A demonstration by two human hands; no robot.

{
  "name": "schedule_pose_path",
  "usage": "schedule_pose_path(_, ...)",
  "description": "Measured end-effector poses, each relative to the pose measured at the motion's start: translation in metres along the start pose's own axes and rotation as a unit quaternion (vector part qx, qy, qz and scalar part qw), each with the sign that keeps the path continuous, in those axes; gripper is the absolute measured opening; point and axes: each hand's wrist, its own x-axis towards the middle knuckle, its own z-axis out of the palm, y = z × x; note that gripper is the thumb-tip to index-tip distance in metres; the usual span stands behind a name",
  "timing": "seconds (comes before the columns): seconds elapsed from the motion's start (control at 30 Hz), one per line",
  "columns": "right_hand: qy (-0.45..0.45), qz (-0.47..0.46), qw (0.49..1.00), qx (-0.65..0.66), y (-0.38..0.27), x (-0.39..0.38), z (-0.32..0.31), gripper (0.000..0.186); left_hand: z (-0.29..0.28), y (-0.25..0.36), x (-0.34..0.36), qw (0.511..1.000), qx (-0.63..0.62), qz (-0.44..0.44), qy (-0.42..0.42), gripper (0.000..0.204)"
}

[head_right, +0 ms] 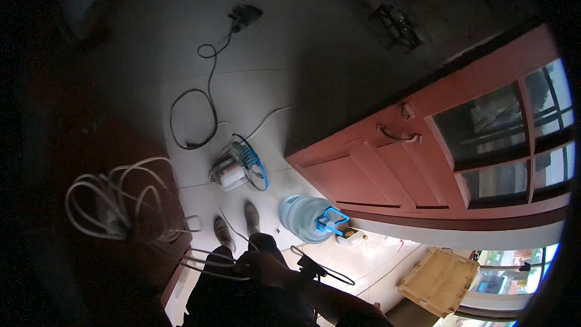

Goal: The person manipulates electrical wires and organizes an extension cord in a utility area.

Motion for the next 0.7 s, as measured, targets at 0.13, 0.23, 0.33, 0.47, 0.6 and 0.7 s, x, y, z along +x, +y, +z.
schedule_pose_path(0.13, 0.0, -0.047, 0.994, 0.099, 0.0, 0.026, -0.037, 0.018, 0.016, 0.01, 0.029, 0.961, 0.269, -0.001, -0.059, 0.043)
schedule_pose_path(0.23, 0.006, -0.067, 0.982, 0.178, 0.033, 0.034, -0.05, 0.017, 0.005, 0.05, 0.032, 0.846, 0.518, -0.008, -0.126, 0.048)
schedule_pose_path(0.33, -0.038, -0.015, 0.981, 0.19, 0.042, 0.041, -0.075, 0.017, -0.091, 0.213, -0.026, 0.916, -0.397, -0.055, -0.029, 0.047)
schedule_pose_path(0.47, -0.028, 0.049, 0.951, 0.303, 0.073, 0.027, -0.1, 0.017, -0.038, 0.077, 0.019, 0.983, 0.166, 0.06, 0.046, 0.046)
schedule_pose_path(0.6, -0.018, 0.007, 0.996, -0.086, 0.137, 0.007, -0.085, 0.027, -0.041, 0.052, 0.043, 0.982, 0.166, 0.041, 0.082, 0.045)
schedule_pose_path(0.7, -0.054, 0.028, 0.972, 0.226, 0.113, 0.032, -0.115, 0.029, -0.047, 0.039, 0.059, 0.98, 0.172, 0.023, 0.101, 0.044)
